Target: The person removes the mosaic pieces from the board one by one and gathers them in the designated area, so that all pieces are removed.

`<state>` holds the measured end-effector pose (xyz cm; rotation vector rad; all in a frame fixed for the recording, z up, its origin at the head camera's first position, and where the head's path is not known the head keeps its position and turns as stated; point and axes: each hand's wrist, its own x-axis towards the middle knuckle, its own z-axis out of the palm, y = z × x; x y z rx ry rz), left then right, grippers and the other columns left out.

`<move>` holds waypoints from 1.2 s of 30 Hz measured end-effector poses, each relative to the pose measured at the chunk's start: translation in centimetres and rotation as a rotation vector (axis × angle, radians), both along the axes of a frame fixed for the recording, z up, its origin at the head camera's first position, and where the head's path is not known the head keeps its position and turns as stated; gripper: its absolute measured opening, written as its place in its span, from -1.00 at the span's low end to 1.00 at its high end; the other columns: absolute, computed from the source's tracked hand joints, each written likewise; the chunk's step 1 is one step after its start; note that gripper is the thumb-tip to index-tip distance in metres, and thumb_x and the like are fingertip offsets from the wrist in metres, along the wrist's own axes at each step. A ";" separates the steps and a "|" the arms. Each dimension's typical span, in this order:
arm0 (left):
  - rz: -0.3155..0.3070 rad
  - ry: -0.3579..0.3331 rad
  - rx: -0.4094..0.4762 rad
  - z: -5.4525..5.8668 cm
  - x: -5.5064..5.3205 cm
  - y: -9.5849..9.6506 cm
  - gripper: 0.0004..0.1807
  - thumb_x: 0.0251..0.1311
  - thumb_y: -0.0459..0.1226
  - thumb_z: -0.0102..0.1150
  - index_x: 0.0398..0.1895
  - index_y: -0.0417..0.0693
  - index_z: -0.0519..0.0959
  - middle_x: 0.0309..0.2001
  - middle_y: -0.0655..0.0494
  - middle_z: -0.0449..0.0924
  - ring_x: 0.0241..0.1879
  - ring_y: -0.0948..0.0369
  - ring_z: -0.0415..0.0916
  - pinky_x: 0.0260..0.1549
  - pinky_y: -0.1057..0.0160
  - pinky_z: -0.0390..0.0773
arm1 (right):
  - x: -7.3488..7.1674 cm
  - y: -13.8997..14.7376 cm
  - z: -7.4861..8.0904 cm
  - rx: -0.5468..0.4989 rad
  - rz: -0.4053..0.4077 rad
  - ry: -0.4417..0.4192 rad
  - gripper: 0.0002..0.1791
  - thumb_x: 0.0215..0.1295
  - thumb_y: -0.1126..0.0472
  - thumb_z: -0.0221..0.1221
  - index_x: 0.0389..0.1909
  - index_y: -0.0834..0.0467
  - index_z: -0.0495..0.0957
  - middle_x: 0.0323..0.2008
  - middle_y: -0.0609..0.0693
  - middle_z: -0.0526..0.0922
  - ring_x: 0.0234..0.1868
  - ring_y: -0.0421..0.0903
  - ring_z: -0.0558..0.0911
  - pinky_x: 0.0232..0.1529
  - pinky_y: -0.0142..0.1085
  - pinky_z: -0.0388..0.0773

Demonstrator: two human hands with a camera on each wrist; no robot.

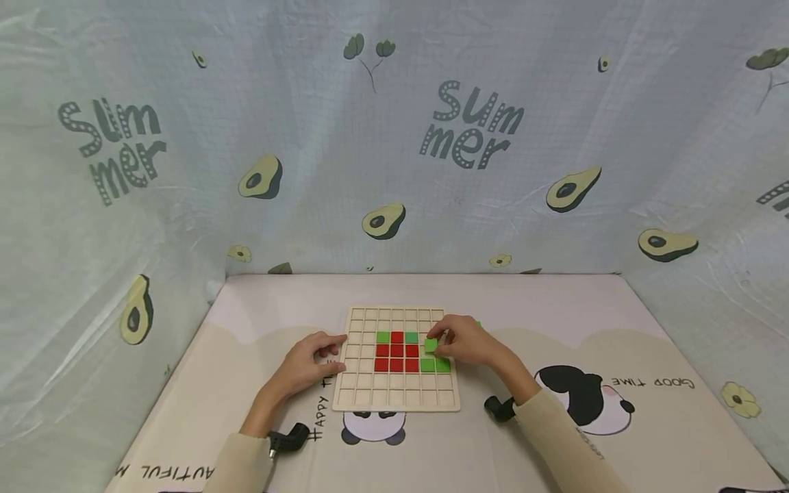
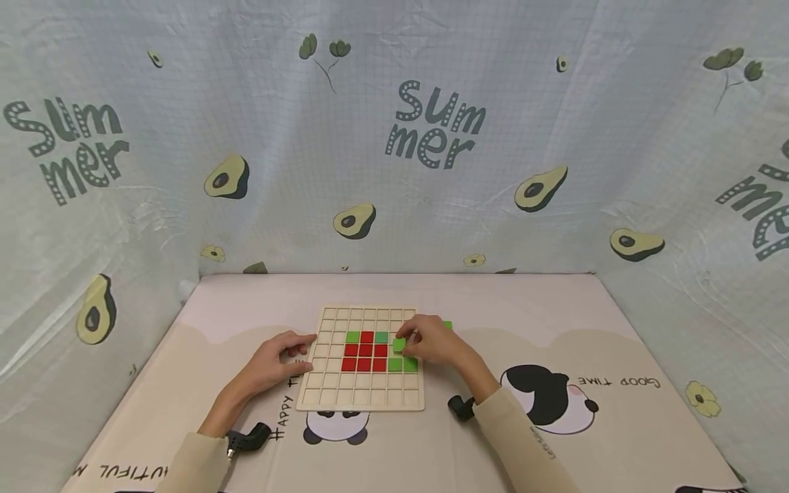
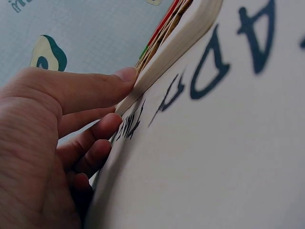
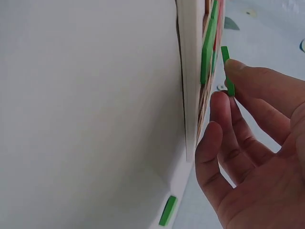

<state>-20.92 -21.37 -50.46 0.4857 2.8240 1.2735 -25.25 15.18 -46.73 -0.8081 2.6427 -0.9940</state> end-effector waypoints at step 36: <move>-0.020 0.028 0.018 0.0 0.1 0.0 -0.39 0.11 -0.14 0.53 0.23 -0.15 0.65 -0.24 0.19 0.54 -0.21 0.26 0.39 -0.16 0.33 0.40 | -0.4 6.9 1.5 -0.003 -0.093 0.062 -0.70 0.24 0.28 0.39 0.00 0.16 0.73 -0.08 0.05 0.75 -0.25 -0.23 0.60 -0.31 -0.36 0.53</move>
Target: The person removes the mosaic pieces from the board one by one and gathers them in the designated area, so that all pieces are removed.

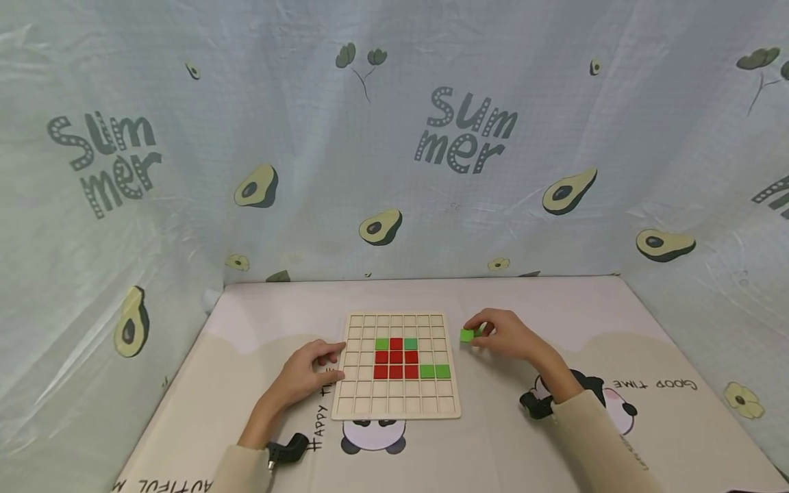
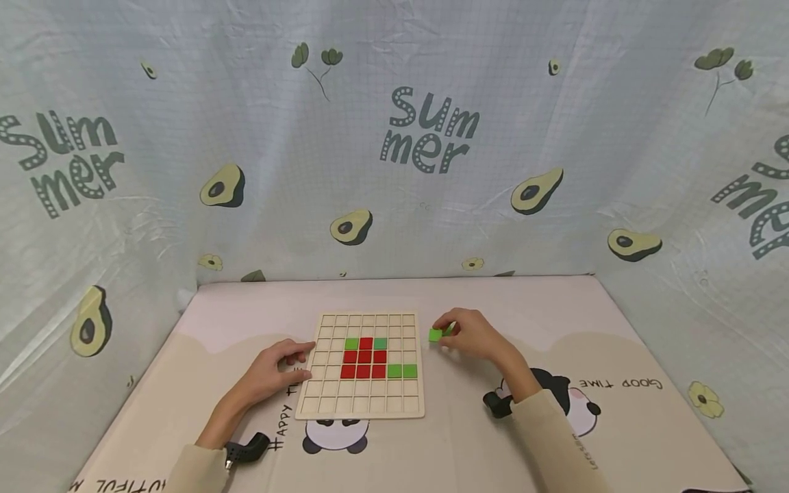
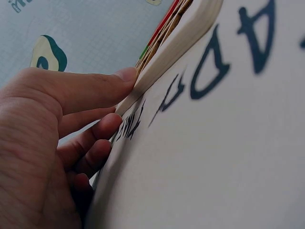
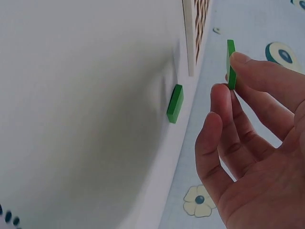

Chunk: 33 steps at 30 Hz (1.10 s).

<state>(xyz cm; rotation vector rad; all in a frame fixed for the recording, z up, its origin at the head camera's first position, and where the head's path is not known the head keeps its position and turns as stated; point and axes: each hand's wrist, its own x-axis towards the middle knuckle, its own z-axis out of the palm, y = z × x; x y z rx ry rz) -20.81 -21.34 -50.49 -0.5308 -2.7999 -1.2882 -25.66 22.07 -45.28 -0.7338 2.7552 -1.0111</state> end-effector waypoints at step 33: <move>0.006 -0.007 -0.003 0.2 0.1 0.1 -0.40 0.12 -0.17 0.51 0.25 -0.14 0.64 -0.23 0.20 0.55 -0.19 0.27 0.40 -0.14 0.32 0.43 | -0.5 3.5 0.4 0.007 -0.091 -0.033 -0.68 0.27 0.28 0.36 0.04 0.23 0.71 -0.01 0.15 0.73 -0.19 -0.12 0.63 -0.33 -0.31 0.54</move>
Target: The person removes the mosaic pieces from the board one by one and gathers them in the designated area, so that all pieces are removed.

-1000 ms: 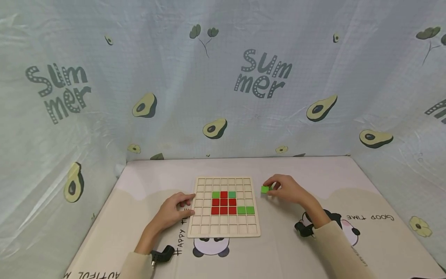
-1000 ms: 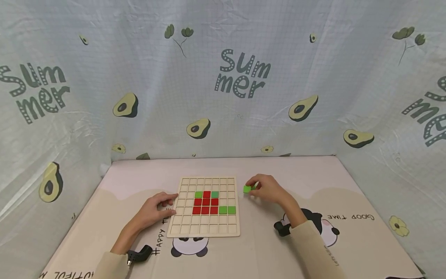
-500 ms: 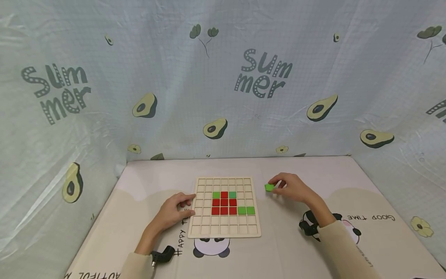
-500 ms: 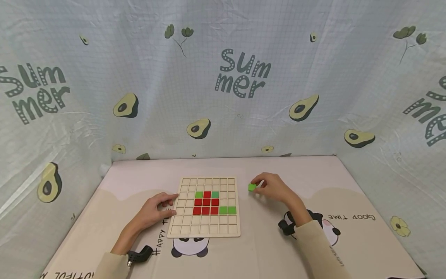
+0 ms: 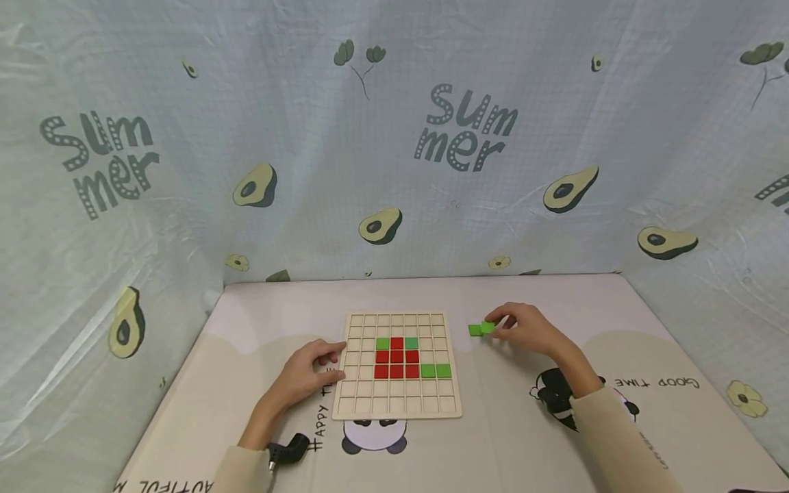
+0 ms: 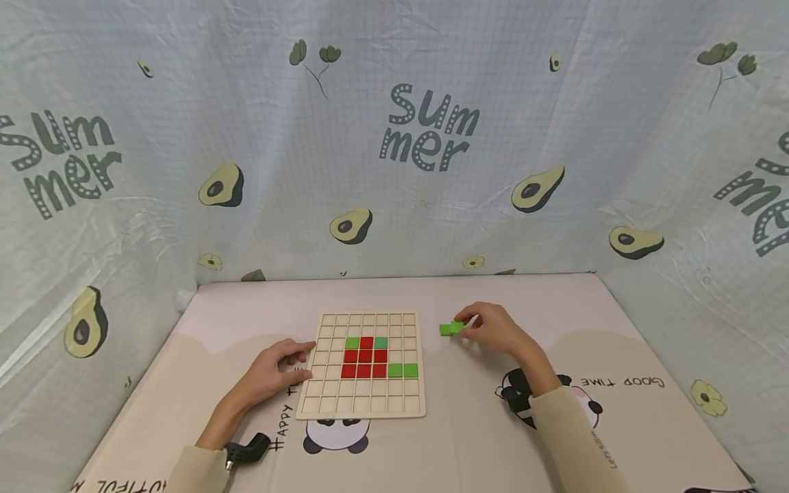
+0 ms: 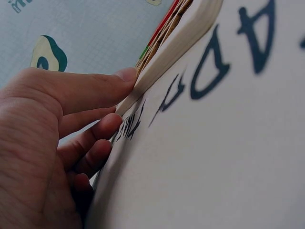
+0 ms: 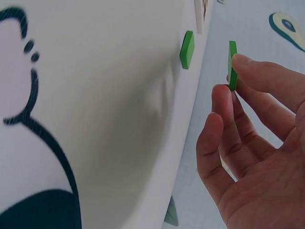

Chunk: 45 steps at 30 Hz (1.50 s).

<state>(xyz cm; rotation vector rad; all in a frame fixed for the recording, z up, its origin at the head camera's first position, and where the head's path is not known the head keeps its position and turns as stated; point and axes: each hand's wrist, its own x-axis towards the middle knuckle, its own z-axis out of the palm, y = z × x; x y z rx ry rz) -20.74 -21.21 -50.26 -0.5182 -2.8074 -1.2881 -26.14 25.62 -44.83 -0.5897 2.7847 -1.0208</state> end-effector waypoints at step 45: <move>0.009 0.003 -0.003 -0.1 -0.1 0.0 -0.41 0.11 -0.17 0.52 0.24 -0.13 0.65 -0.23 0.19 0.56 -0.19 0.27 0.42 -0.13 0.32 0.44 | -2.6 1.5 -1.3 0.047 -0.006 -0.100 -0.68 0.27 0.35 0.29 0.05 0.30 0.69 -0.11 0.18 0.71 -0.25 -0.12 0.59 -0.28 -0.25 0.53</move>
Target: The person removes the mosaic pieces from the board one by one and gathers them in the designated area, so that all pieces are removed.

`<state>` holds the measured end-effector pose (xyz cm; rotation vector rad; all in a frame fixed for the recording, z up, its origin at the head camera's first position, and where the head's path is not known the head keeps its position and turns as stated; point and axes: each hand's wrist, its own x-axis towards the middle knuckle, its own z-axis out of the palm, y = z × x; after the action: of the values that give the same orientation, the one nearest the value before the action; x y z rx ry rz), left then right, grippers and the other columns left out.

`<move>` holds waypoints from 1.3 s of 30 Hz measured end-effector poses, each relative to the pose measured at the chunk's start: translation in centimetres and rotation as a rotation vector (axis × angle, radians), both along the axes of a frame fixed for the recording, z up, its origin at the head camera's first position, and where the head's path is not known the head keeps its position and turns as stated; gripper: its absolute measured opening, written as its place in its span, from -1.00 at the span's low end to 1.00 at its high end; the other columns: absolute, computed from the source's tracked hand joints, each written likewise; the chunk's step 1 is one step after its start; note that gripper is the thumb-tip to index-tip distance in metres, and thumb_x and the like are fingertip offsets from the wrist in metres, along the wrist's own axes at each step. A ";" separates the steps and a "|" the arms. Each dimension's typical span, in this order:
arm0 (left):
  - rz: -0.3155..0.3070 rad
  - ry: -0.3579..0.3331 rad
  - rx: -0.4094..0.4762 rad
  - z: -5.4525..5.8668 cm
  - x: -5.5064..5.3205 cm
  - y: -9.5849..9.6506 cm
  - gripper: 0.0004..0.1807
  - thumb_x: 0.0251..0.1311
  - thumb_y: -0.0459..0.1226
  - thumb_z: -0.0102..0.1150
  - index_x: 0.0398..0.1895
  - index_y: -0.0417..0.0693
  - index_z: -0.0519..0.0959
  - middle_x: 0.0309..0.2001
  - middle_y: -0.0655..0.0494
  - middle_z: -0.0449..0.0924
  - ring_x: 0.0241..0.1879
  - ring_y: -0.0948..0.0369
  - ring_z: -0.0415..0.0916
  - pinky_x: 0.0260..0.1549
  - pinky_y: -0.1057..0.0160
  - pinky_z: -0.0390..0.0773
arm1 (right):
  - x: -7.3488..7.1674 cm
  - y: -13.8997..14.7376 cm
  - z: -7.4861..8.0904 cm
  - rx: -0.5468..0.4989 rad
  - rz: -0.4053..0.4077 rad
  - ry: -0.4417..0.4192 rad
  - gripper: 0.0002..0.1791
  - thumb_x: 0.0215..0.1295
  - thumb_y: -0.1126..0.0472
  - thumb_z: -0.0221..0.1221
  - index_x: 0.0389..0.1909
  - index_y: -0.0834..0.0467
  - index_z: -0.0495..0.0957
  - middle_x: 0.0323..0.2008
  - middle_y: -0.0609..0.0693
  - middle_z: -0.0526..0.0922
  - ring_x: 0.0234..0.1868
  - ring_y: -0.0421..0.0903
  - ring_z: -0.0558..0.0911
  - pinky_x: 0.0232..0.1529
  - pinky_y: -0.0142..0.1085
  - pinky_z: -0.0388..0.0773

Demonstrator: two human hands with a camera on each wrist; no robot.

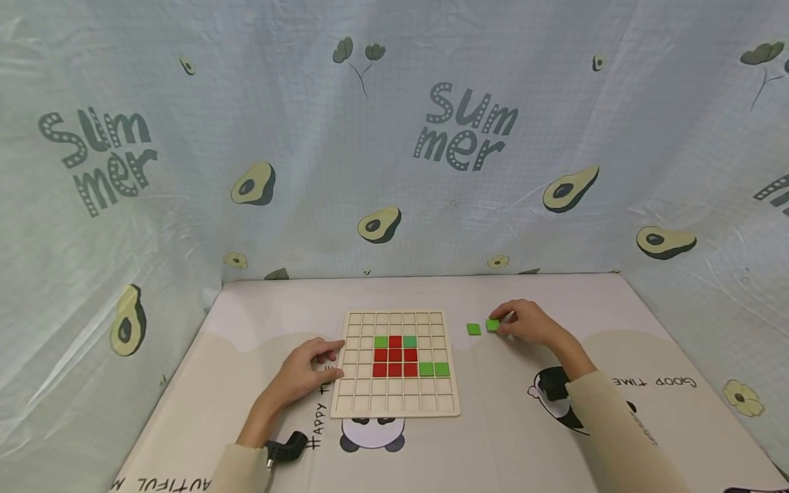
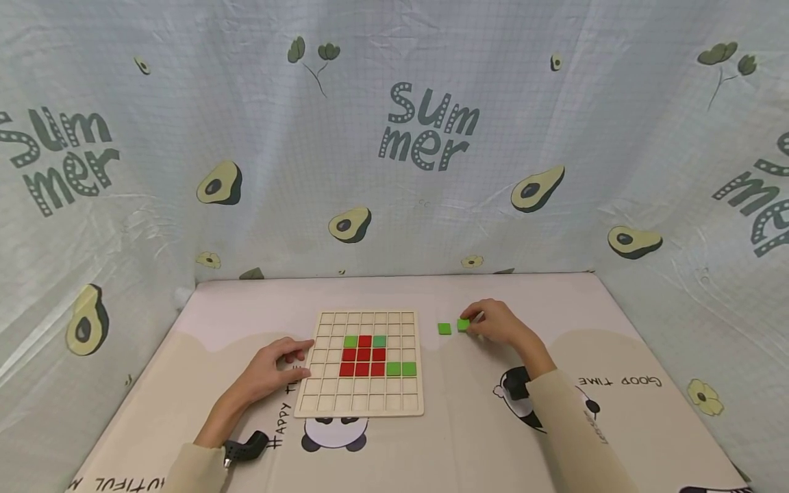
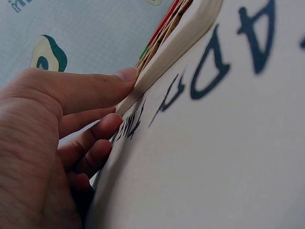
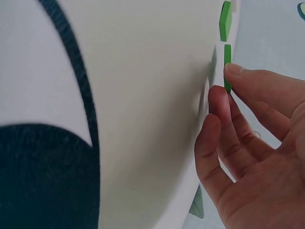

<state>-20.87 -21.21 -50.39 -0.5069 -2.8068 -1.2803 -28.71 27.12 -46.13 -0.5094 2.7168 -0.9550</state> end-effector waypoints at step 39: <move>-0.012 0.018 0.002 0.0 0.0 -0.1 -0.42 0.12 -0.19 0.51 0.23 -0.14 0.65 -0.24 0.19 0.54 -0.20 0.26 0.40 -0.16 0.34 0.40 | 0.0 -0.1 -0.5 -0.005 -0.029 -0.016 -0.67 0.19 0.38 0.36 0.00 0.32 0.70 -0.09 0.20 0.72 -0.19 -0.06 0.59 -0.27 -0.25 0.54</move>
<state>-20.85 -21.30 -50.43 -0.5334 -2.7921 -1.2736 -28.66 26.99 -46.63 -0.4629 2.7146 -0.9697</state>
